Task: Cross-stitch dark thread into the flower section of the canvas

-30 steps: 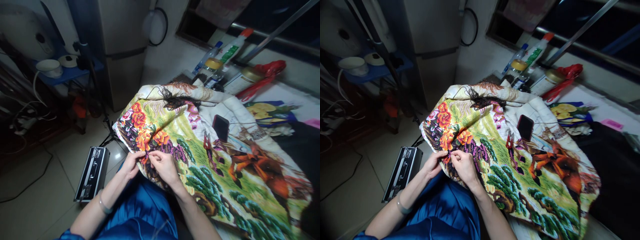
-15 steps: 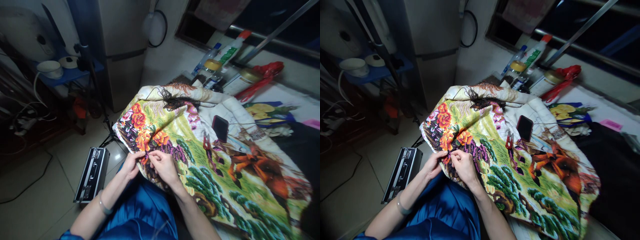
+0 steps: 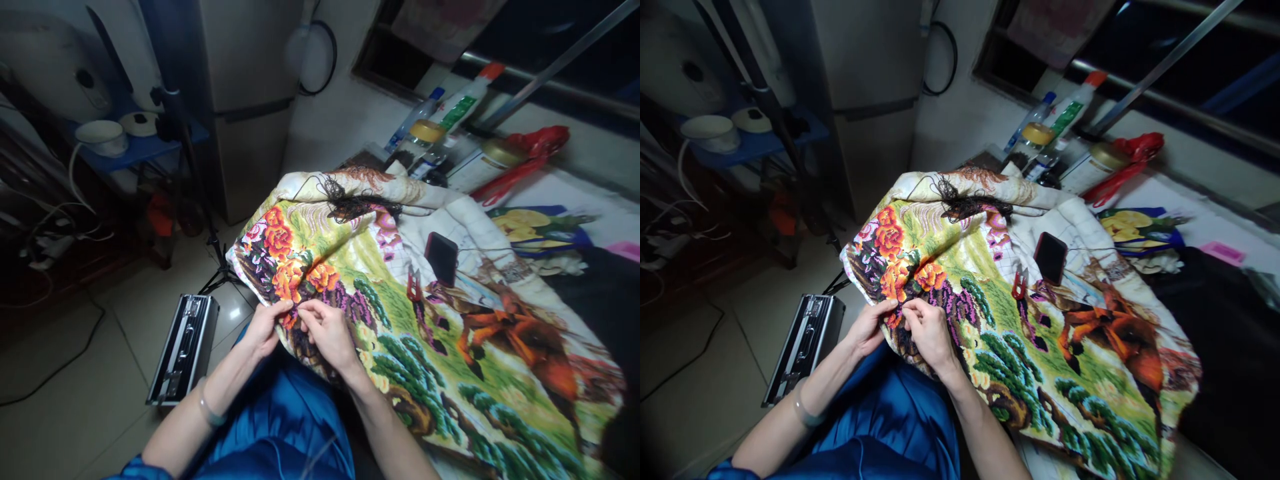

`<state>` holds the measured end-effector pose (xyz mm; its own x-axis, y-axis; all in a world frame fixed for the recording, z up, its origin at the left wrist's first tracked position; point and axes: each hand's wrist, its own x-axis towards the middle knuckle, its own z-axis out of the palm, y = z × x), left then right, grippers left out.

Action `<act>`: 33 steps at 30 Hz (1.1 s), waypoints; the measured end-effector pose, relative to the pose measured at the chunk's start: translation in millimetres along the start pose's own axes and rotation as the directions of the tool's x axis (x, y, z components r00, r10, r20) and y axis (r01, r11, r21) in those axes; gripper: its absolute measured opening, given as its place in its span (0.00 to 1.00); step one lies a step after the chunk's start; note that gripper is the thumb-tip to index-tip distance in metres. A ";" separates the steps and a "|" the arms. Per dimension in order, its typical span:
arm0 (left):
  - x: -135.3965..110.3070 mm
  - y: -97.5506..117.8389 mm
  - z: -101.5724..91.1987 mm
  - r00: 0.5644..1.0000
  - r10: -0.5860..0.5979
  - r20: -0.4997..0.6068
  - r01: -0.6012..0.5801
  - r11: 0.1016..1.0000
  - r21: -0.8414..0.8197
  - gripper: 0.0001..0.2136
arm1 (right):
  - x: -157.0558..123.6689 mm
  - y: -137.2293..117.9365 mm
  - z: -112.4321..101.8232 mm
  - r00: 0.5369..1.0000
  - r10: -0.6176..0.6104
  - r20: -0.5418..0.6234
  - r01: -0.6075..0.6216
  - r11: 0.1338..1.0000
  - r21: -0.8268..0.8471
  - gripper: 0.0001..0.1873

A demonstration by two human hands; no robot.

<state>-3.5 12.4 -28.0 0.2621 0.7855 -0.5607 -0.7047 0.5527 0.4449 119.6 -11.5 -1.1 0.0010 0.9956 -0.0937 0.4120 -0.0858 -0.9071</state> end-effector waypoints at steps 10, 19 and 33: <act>-0.7 2.9 6.9 0.999 -0.029 0.041 0.029 0.999 -0.019 0.14 | -2.1 0.6 -0.9 0.998 -0.060 -0.025 0.059 0.997 -0.054 0.09; -0.3 0.1 5.2 0.998 -0.017 0.065 0.020 0.999 -0.045 0.14 | -1.5 -1.5 -1.9 0.993 -0.110 -0.051 0.100 0.981 -0.166 0.10; -10.2 4.6 5.8 0.998 0.042 0.042 -0.044 0.999 0.025 0.13 | -1.7 -10.5 12.3 0.934 -0.337 -0.119 0.240 0.838 -0.490 0.13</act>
<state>-5.6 8.6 -16.1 0.2596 0.8193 -0.5112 -0.6985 0.5248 0.4864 104.0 -12.7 3.5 -0.0297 0.9633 0.2666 0.7921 0.1854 -0.5815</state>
